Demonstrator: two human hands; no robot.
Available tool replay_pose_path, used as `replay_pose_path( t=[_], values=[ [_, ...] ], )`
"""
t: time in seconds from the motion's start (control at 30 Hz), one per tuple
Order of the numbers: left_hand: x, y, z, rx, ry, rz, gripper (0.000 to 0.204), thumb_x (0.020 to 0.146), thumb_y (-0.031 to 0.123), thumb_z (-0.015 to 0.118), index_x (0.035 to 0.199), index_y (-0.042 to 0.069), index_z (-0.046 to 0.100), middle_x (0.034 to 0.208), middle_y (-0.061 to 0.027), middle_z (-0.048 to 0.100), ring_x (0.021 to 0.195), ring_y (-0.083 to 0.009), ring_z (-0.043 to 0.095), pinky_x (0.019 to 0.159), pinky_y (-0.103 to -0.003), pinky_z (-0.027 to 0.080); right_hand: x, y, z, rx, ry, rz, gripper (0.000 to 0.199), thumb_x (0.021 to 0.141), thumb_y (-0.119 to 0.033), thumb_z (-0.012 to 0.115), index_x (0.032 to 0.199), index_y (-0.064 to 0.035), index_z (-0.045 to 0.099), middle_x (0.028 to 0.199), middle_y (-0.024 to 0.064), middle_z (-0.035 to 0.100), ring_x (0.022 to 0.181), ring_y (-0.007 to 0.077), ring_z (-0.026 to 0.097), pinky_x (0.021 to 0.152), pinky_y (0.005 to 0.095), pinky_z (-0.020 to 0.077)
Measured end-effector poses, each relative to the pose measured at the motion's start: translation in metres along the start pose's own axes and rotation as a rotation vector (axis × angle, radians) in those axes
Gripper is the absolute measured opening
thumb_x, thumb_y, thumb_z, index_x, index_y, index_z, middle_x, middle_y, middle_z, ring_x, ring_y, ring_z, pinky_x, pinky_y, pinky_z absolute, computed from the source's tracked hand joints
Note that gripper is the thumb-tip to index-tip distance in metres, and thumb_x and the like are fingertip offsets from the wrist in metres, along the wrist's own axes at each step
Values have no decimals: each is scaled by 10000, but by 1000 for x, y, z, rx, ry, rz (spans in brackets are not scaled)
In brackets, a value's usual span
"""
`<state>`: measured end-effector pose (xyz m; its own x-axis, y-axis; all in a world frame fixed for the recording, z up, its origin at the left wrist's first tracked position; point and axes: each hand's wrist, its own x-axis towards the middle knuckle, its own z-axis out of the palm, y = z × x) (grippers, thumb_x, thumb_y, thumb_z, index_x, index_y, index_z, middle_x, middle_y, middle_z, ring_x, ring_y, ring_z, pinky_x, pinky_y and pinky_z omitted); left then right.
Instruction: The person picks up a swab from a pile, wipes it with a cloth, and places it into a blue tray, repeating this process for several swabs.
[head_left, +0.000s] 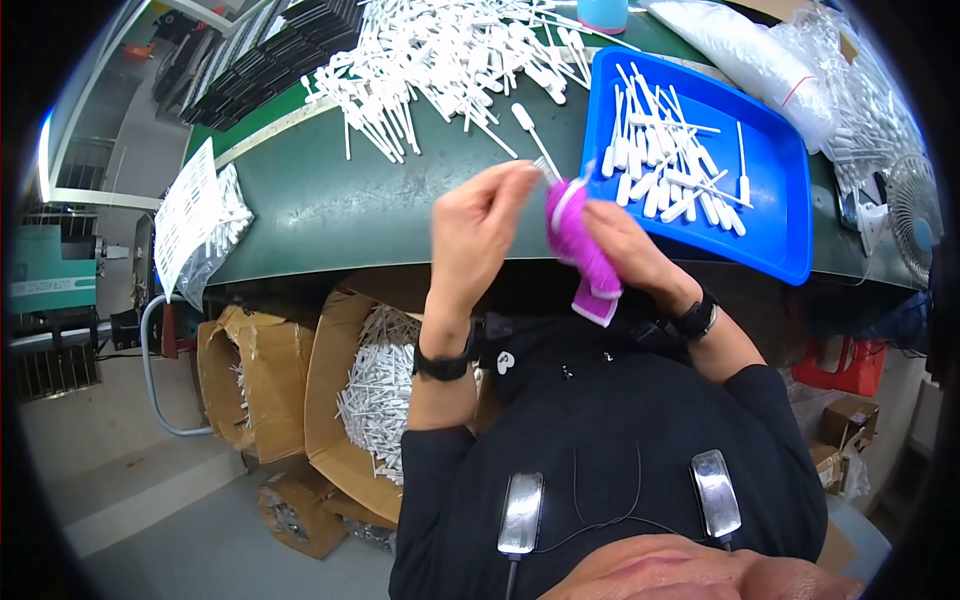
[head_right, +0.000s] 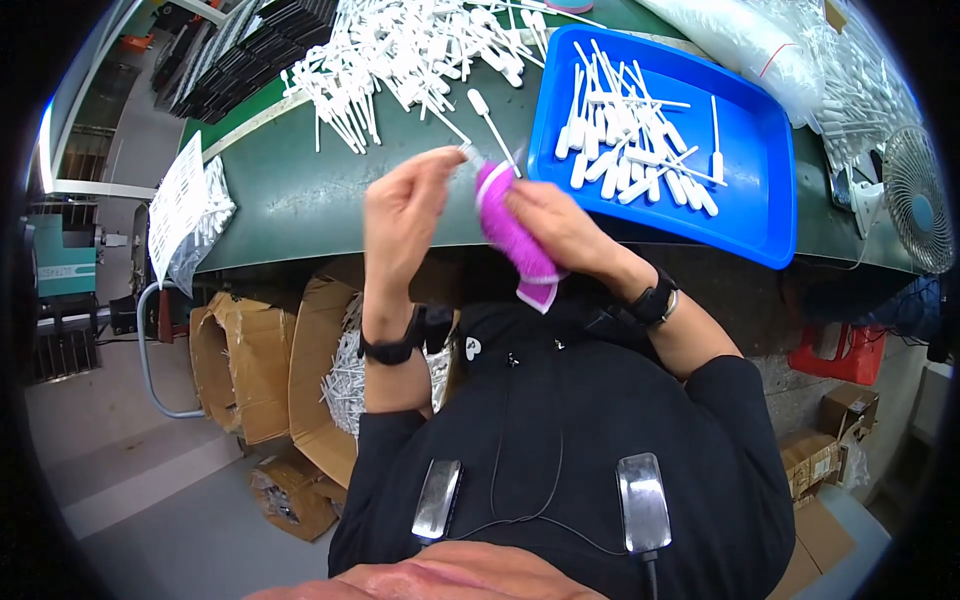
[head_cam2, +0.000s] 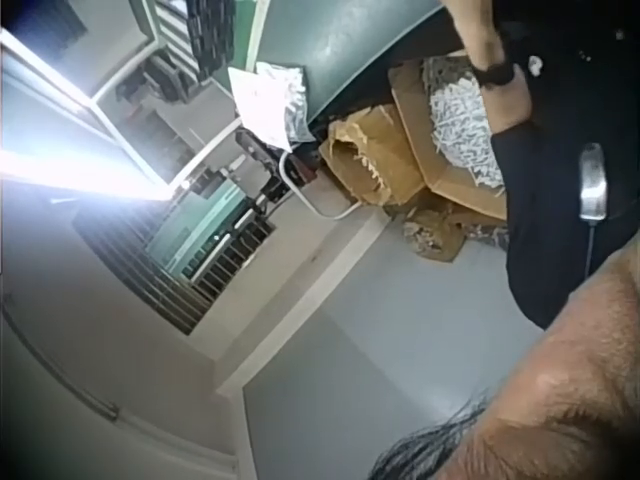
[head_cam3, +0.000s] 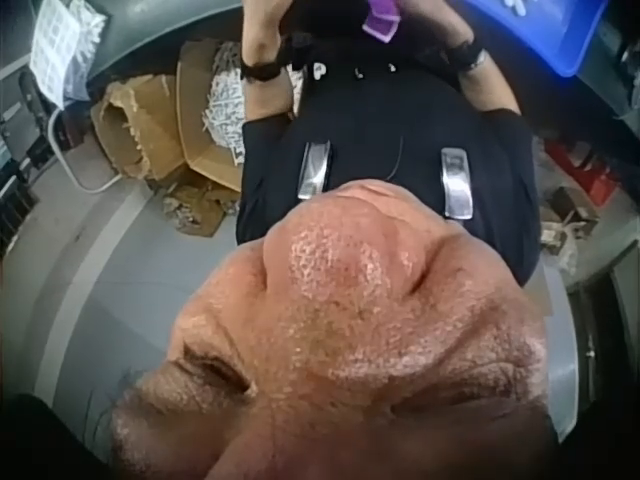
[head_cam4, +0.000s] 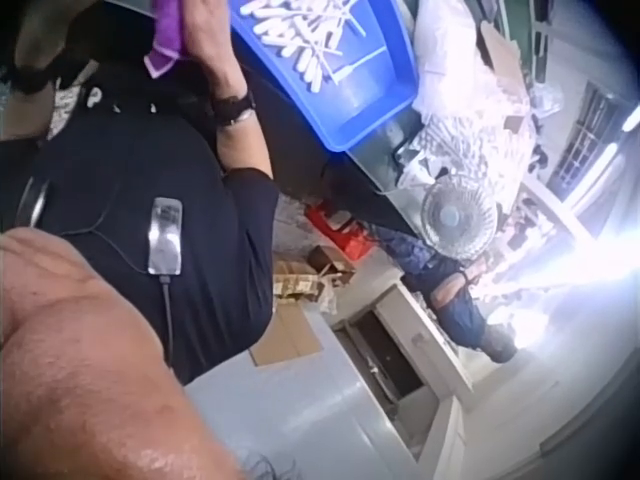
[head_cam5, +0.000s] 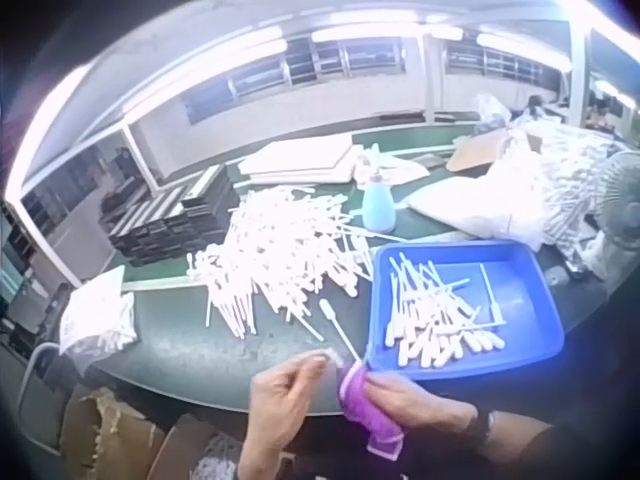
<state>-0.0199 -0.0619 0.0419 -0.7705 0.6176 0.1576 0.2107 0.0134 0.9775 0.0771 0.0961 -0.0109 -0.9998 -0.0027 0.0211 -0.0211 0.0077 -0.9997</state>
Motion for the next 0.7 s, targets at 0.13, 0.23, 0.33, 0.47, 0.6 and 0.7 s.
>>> replay_pose_path(
  t=[0.13,0.23,0.33,0.47,0.6,0.7],
  values=[
    [14,-7,2,-241,-7,-39,286,960,201,531,801,-18,625,567,46,461,469,-28,401,413,-210,294,0,-16,10,313,-120,127,343,1006,-319,400,1110,-19,530,912,21,579,743,53,528,659,208,440],
    [19,-15,0,-468,73,-101,296,961,214,529,803,-19,622,554,44,453,451,-37,413,399,-210,305,-10,-12,20,341,-58,140,329,1006,-301,405,1060,-10,549,859,8,582,739,56,523,655,216,436],
    [21,-16,-1,-606,272,-114,291,967,222,514,832,-16,612,546,25,459,440,-63,453,378,-205,324,-14,-15,16,318,-49,139,323,1004,-293,414,1036,-7,559,827,1,582,745,53,517,659,216,431],
    [38,-24,-8,-656,468,32,276,969,224,502,840,-2,595,558,5,483,437,-98,488,374,-213,361,-26,-2,5,267,-106,123,317,997,-298,430,1040,-13,562,813,5,582,744,54,517,655,213,430],
    [72,-19,-2,-635,303,-81,271,973,229,487,843,9,574,559,8,466,431,-113,481,372,-235,367,-45,11,-6,415,-145,200,318,989,-311,445,1053,-20,558,806,24,589,682,83,542,596,228,439],
    [77,-15,25,-738,230,-135,271,976,234,473,843,17,566,552,12,450,430,-121,477,372,-249,374,-48,9,-20,609,-90,311,334,982,-324,455,1075,-16,546,799,40,595,633,107,557,543,233,437]
  ],
)
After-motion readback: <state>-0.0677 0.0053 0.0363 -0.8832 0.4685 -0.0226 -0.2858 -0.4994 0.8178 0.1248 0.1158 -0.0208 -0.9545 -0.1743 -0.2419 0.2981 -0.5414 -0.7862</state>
